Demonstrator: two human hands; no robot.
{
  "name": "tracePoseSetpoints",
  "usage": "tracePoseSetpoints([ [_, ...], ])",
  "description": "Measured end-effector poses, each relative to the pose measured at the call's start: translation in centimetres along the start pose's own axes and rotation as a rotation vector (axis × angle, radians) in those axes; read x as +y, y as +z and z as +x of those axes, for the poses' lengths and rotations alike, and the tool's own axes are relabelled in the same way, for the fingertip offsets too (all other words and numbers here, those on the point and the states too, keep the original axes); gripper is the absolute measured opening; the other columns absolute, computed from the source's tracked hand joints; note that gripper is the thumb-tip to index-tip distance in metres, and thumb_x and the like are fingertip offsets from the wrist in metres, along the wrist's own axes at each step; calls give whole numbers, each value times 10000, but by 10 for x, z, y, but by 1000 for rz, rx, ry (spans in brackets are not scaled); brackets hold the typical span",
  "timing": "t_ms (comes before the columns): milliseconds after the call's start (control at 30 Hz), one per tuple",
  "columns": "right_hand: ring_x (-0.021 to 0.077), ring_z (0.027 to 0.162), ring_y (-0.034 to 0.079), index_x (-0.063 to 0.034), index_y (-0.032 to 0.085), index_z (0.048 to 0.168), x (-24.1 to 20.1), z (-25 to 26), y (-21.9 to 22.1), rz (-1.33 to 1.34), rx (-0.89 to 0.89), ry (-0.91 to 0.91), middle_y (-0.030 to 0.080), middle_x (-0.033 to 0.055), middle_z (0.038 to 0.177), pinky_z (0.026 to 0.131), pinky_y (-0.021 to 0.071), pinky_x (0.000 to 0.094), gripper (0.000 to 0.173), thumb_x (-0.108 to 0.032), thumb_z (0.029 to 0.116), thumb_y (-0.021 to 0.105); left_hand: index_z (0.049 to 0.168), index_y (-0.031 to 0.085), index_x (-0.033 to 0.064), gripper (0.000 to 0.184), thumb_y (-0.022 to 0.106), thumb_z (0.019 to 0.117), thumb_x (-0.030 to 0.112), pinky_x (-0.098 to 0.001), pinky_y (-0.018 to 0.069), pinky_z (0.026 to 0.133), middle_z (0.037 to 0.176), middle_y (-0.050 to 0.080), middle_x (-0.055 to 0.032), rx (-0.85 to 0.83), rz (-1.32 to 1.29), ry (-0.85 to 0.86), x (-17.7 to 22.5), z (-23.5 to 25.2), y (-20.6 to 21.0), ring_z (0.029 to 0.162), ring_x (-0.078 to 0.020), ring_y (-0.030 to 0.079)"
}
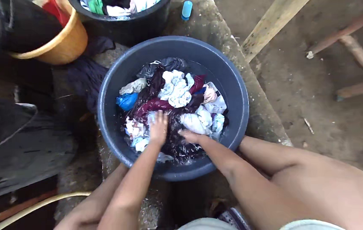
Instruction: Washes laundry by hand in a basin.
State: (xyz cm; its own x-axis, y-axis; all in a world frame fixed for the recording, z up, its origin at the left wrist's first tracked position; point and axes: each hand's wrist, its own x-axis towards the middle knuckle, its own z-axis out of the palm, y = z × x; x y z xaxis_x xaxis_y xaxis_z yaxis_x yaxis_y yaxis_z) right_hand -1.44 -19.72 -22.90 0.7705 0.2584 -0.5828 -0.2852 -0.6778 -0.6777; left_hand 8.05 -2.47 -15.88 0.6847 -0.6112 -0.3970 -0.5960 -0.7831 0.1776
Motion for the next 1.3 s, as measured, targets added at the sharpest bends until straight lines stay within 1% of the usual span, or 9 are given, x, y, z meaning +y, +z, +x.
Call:
tracePoseSetpoints([
  [133, 345, 1483, 385, 87, 392, 1518, -22, -15, 24, 192, 120, 244, 420, 270, 1566, 1242, 279, 466, 573, -139, 1030, 590, 1577, 427, 257, 639, 519, 996, 9, -720, 169, 1195, 1702, 259, -64, -258, -89, 204, 49, -20, 26, 1587, -346, 144],
  [300, 447, 1407, 460, 29, 490, 1472, -10, -42, 12, -93, -115, 185, 505, 300, 1478, 1173, 327, 631, 571, -237, 1000, 673, 1525, 481, 144, 566, 619, 977, 164, -673, 427, 1072, 1611, 410, -141, -431, -119, -81, 52, -50, 39, 1486, -409, 366],
  [433, 461, 1236, 570, 88, 588, 1272, -40, -76, -14, -83, -15, 137, 608, 328, 1266, 1069, 413, 625, 357, -145, 1007, 638, 1462, 535, 83, 512, 609, 1013, 318, -695, 416, 1060, 1458, 553, -236, -521, -220, -142, 33, -74, 27, 1348, -454, 522],
  [567, 396, 1063, 592, 134, 576, 1172, -121, -119, -64, -20, 85, -151, 608, 309, 1105, 971, 456, 548, 271, -27, 965, 645, 1535, 431, 37, 680, 734, 956, 225, -570, 374, 1172, 1495, 519, -236, -226, -652, 89, 37, -94, -45, 1397, -377, 495],
  [700, 254, 858, 643, 102, 601, 1050, -204, -171, -117, 21, 232, -552, 648, 191, 925, 809, 537, 447, 217, 45, 858, 687, 1164, 661, -83, 279, 691, 903, 13, -399, 549, 952, 1105, 702, -170, 169, -934, 406, 39, -124, -140, 1022, -196, 672],
  [833, 53, 802, 626, 41, 554, 1063, -265, -217, -163, 177, 405, -959, 641, 51, 890, 752, 546, 242, 212, 19, 882, 661, 1009, 663, 29, 153, 673, 856, 31, -225, 566, 818, 953, 695, 52, 483, -939, 784, 43, -148, -243, 880, 17, 645],
  [1033, 7, 951, 647, -81, 536, 1143, -267, -209, -163, 411, 398, -1270, 678, -70, 1000, 843, 561, 250, 309, -241, 932, 694, 858, 569, 196, 177, 707, 841, 87, -151, 486, 701, 829, 598, 144, 664, -719, 993, 57, -186, -341, 759, 47, 569],
  [1167, 88, 1034, 664, 65, 674, 1120, -187, -174, -146, 150, 398, -923, 717, 97, 1077, 978, 545, 317, 318, -178, 916, 698, 819, 619, 105, 164, 760, 811, 187, -159, 487, 695, 815, 620, 86, 550, -581, 787, 21, -180, -308, 745, 47, 566],
  [1300, 283, 999, 660, 108, 692, 980, -119, -134, -133, 42, 332, -577, 696, 219, 1004, 955, 511, 470, 196, -71, 908, 728, 961, 690, -25, 152, 690, 904, 117, -362, 536, 766, 878, 668, -74, 86, -705, 379, -29, -131, -176, 800, -124, 618],
])
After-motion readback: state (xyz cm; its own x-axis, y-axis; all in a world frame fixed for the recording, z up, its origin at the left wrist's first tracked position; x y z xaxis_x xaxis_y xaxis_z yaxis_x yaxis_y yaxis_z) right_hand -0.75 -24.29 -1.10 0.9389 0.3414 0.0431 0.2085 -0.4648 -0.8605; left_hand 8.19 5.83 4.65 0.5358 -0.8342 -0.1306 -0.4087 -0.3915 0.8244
